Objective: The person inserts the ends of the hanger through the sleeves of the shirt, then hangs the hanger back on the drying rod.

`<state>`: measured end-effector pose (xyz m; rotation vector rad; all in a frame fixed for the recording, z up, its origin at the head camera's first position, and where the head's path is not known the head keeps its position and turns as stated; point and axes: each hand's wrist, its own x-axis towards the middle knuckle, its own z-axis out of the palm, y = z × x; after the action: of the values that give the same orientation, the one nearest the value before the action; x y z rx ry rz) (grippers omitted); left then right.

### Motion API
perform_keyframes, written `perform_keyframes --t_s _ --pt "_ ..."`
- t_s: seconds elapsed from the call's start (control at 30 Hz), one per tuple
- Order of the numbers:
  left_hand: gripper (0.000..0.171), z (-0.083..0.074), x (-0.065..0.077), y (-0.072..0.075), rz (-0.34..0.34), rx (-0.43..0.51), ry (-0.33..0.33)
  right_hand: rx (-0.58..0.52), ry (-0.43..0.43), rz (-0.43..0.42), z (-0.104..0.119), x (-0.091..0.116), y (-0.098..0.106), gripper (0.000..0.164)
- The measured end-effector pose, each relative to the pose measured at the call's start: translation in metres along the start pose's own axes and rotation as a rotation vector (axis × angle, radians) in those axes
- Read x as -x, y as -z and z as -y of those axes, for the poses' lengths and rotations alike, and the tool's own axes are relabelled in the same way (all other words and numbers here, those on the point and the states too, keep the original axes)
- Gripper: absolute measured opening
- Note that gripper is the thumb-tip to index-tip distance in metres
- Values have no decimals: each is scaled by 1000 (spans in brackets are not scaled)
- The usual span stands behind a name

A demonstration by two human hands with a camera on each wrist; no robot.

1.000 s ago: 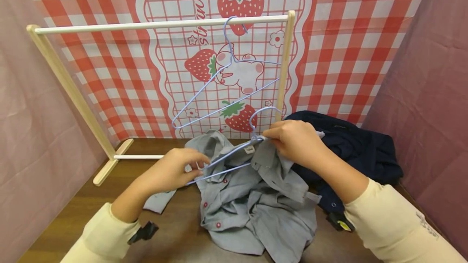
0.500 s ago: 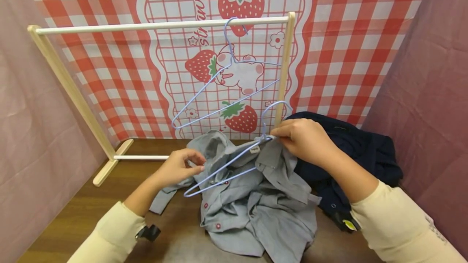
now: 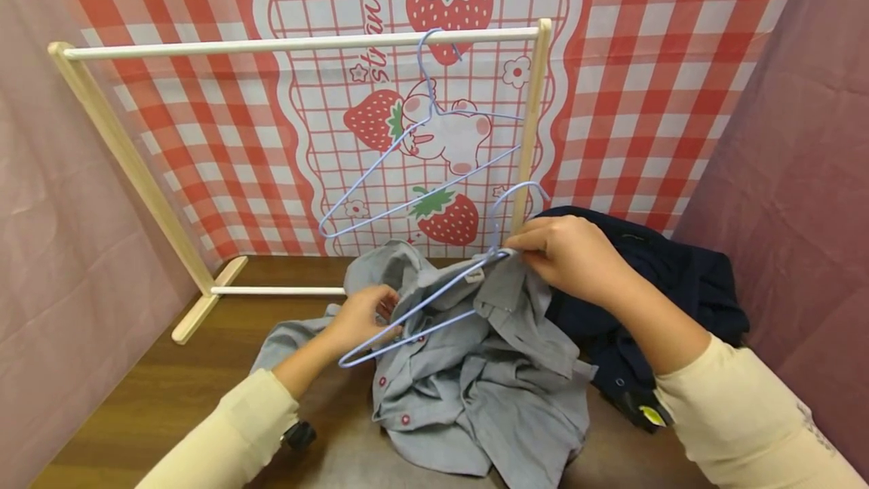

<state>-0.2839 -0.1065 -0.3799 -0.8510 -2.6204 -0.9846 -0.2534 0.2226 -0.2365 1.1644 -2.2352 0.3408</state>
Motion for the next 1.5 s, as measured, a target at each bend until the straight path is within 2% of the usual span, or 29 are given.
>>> perform_keyframes --t_s 0.1,0.2,0.37,0.5,0.6,0.83,1.0,1.13,1.3,1.4,1.5 --pt "29 0 1 2 -49 -47 10 -13 -4 -5 -1 1 0 32" --pt "24 0 4 11 -149 -75 30 -19 -16 -11 -2 3 0 32" --pt "19 -3 10 35 -338 -23 68 -10 -54 -34 -3 7 -2 30" --pt "21 -10 15 55 -415 -13 63 11 -77 -66 -4 10 -7 30" --pt "21 -15 20 70 -419 -20 37 41 -74 -92 -3 10 -12 30" --pt "20 -25 32 102 -346 -56 -34 102 -77 -111 3 9 -23 29" --pt "20 -36 33 116 -330 -63 -91 190 -34 -133 7 8 -29 29" --pt "20 -48 33 120 -308 -78 -93 263 -15 -140 10 7 -36 31" --pt "20 -67 32 118 -296 -86 -102 360 8 -148 13 4 -46 30" --pt "20 -78 31 112 -290 -76 -122 395 10 -142 15 3 -52 26" --pt "20 -87 28 99 -284 -61 -142 411 -15 -126 18 2 -56 24"
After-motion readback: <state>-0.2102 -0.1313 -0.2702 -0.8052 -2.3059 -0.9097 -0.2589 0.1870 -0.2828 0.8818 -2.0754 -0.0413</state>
